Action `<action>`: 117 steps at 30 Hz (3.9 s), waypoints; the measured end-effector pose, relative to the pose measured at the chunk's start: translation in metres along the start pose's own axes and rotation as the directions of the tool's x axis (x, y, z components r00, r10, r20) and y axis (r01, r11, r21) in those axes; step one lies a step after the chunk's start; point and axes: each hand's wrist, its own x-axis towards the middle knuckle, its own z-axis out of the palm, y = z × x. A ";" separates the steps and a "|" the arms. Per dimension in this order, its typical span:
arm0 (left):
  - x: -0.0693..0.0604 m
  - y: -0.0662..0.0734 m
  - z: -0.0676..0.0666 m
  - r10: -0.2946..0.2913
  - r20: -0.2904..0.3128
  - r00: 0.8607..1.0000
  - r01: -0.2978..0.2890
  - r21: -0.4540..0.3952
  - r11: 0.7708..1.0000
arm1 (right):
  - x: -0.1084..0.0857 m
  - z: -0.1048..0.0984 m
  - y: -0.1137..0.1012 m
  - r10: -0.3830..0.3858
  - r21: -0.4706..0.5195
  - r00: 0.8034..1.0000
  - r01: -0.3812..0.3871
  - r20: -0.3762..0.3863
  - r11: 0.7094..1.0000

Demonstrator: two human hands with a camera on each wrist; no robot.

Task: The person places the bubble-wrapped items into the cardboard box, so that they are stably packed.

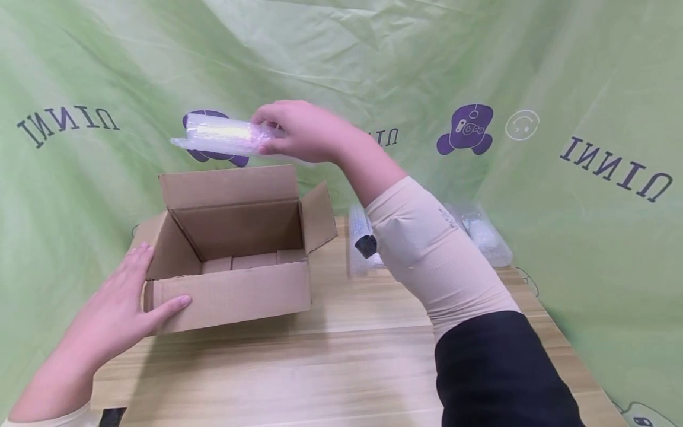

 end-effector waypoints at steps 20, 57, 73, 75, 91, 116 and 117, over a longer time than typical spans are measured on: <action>-0.001 0.002 0.000 -0.006 -0.002 1.000 0.006 0.003 1.000 | 0.057 0.080 -0.022 -0.033 0.040 0.981 0.026 0.194 0.999; -0.001 0.000 0.003 -0.006 -0.008 1.000 0.006 -0.012 1.000 | 0.045 0.102 -0.002 0.009 -0.008 0.967 -0.008 0.253 1.000; 0.002 -0.002 0.002 -0.007 0.006 1.000 0.007 -0.011 1.000 | -0.030 0.040 0.053 0.131 0.092 0.989 -0.137 0.069 0.986; 0.002 -0.002 0.002 -0.007 0.010 1.000 0.007 -0.010 1.000 | -0.040 0.039 0.062 0.170 0.122 0.985 -0.174 0.040 0.977; 0.002 -0.002 0.001 -0.007 0.016 1.000 0.007 -0.010 1.000 | -0.099 0.103 0.120 0.469 0.270 0.883 -0.449 -0.013 0.852; 0.002 -0.004 0.003 -0.017 0.013 1.000 0.018 -0.025 1.000 | -0.148 0.215 0.137 0.572 0.292 0.806 -0.590 0.152 0.753; 0.002 -0.004 0.003 -0.017 0.013 1.000 0.017 -0.025 1.000 | -0.149 0.217 0.137 0.572 0.297 0.806 -0.590 0.154 0.751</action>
